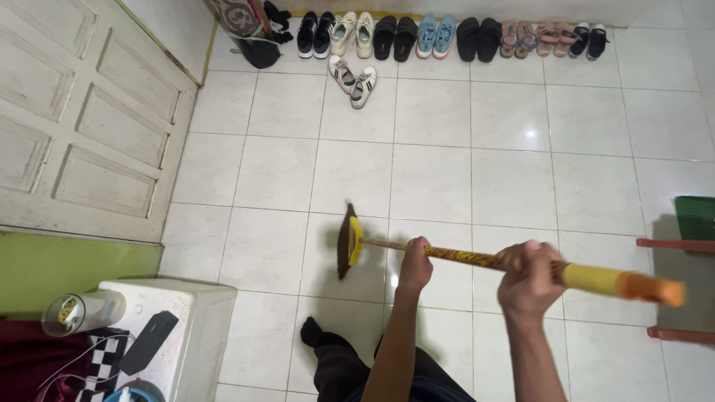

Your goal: The person sweeps the tiled floor using a broom, gathering debris into a dustpan and then carrying the broom to another part of the room.

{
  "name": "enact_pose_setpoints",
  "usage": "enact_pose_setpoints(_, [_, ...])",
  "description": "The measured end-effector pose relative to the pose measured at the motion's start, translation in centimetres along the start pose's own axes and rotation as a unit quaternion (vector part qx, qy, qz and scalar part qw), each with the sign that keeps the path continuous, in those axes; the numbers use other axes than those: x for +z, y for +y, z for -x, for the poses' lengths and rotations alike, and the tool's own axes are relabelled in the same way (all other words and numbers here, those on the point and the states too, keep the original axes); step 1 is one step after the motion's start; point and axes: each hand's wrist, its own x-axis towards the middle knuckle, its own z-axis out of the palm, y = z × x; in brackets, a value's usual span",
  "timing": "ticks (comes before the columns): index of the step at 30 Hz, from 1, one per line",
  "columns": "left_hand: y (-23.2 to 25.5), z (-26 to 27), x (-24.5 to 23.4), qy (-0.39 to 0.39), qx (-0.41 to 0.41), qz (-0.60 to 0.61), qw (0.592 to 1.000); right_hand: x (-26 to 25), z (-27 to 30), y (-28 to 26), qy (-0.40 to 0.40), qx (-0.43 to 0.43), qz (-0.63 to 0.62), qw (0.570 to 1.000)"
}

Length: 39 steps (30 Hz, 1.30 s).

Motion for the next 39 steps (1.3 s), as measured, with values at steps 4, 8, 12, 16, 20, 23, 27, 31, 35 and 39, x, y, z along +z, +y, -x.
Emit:
enact_pose_setpoints(4, [2.1, -0.4, -1.4, -0.046, 0.012, -0.049, 0.998, -0.8, -1.8, -1.9, 0.079, 0.001, -0.03, 0.996])
enact_pose_setpoints(8, [-1.7, 0.7, -3.5, -0.036, 0.144, -0.1, 0.984, -0.6, -1.0, -0.6, 0.127, 0.015, -0.036, 0.991])
enact_pose_setpoints(12, [-5.4, 3.2, -8.2, -0.019, 0.105, -0.093, 0.99, 0.5, 2.6, 2.4, 0.105, 0.054, -0.059, 0.991])
enact_pose_setpoints(16, [-8.8, 5.2, -9.7, 0.077, 0.057, -0.07, 0.993, 3.0, 6.2, 6.0, 0.083, 0.105, -0.059, 0.989])
enact_pose_setpoints(20, [-10.9, 5.8, -9.4, 0.245, 0.124, -0.071, 0.959, 5.2, 8.1, 7.8, 0.04, 0.182, -0.125, 0.975])
enact_pose_setpoints(23, [-10.3, 5.4, -9.0, 0.243, 0.125, -0.069, 0.959, 5.7, 7.5, 7.4, -0.001, 0.16, -0.111, 0.981])
enact_pose_setpoints(27, [-8.6, 3.7, -8.2, 0.189, 0.137, -0.045, 0.971, 5.2, 5.5, 5.6, -0.019, 0.121, -0.041, 0.992])
enact_pose_setpoints(31, [-6.8, 3.8, -9.4, 0.107, 0.087, -0.093, 0.986, 4.4, 3.3, 4.5, -0.004, 0.082, -0.059, 0.995])
enact_pose_setpoints(35, [-6.9, 4.3, -12.2, 0.025, 0.002, -0.086, 0.996, 5.0, 2.3, 4.7, -0.037, 0.129, -0.084, 0.987])
enact_pose_setpoints(39, [-9.4, 5.9, -14.0, 0.079, -0.015, -0.082, 0.993, 6.3, 4.1, 6.3, -0.077, 0.19, -0.075, 0.976])
